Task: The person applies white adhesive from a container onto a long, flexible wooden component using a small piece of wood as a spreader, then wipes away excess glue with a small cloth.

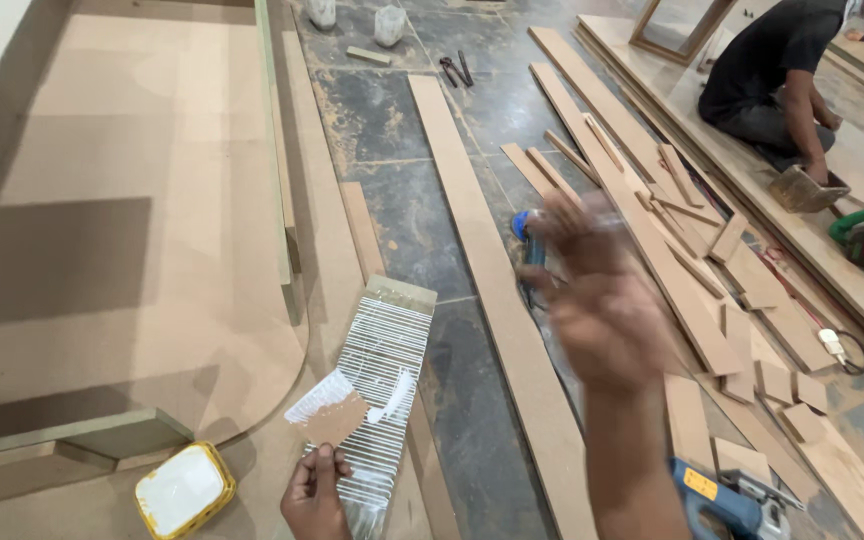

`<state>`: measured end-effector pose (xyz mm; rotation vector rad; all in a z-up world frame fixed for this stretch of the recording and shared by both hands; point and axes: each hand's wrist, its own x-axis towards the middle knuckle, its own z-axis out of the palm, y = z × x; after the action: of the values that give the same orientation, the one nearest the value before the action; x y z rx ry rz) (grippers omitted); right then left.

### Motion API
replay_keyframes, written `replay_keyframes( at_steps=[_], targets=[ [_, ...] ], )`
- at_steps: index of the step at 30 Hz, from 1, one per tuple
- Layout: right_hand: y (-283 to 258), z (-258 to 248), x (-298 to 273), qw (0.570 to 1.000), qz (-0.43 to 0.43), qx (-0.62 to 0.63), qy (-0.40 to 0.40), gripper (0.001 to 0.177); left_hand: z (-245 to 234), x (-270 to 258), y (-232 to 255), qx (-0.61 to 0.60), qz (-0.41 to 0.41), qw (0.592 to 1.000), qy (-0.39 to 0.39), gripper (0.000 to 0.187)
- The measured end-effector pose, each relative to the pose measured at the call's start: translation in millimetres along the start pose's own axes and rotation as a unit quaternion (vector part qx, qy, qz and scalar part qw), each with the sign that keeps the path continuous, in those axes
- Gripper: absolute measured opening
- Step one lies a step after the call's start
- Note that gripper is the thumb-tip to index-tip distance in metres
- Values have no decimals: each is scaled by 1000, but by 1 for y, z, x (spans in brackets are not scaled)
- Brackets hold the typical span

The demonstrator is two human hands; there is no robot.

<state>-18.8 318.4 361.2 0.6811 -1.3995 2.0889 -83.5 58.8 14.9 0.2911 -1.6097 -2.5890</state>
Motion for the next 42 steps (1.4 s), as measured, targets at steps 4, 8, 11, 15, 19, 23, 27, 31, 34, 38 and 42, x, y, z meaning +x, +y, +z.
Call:
replay_keyframes(
  at_steps=[4,8,11,15,19,23,27,31,34,38,42],
  targets=[
    [88,-44,-11,987,137,41,71,80,-33,2,-37,51,0,998,41,21],
    [138,-86,-47,975,195,12,106,87,-64,7,-77,70,33,991,108,22],
    [179,-112,-81,971,209,-60,100,88,-85,-8,-63,139,-48,979,141,22],
    [222,-141,-143,909,248,-335,20,92,-86,-33,-7,249,29,962,106,28],
    [283,-150,-205,830,219,-508,-70,91,-75,-45,14,220,56,969,101,27],
    [333,-177,-229,790,187,-577,-91,98,-61,-47,-4,129,77,976,158,15],
    [357,-209,-223,781,143,-604,-71,87,-59,-51,-9,125,66,974,178,15],
    [367,-228,-203,754,246,-606,-52,96,-62,-52,-7,144,74,972,169,18],
    [371,-240,-191,784,132,-602,-73,97,-63,-55,-8,164,57,972,158,21],
    [375,-233,-190,802,162,-571,-67,102,-68,-56,-14,295,108,936,161,32],
    [380,-218,-193,829,207,-519,-28,103,-73,-55,-20,378,136,899,173,39]
  ],
)
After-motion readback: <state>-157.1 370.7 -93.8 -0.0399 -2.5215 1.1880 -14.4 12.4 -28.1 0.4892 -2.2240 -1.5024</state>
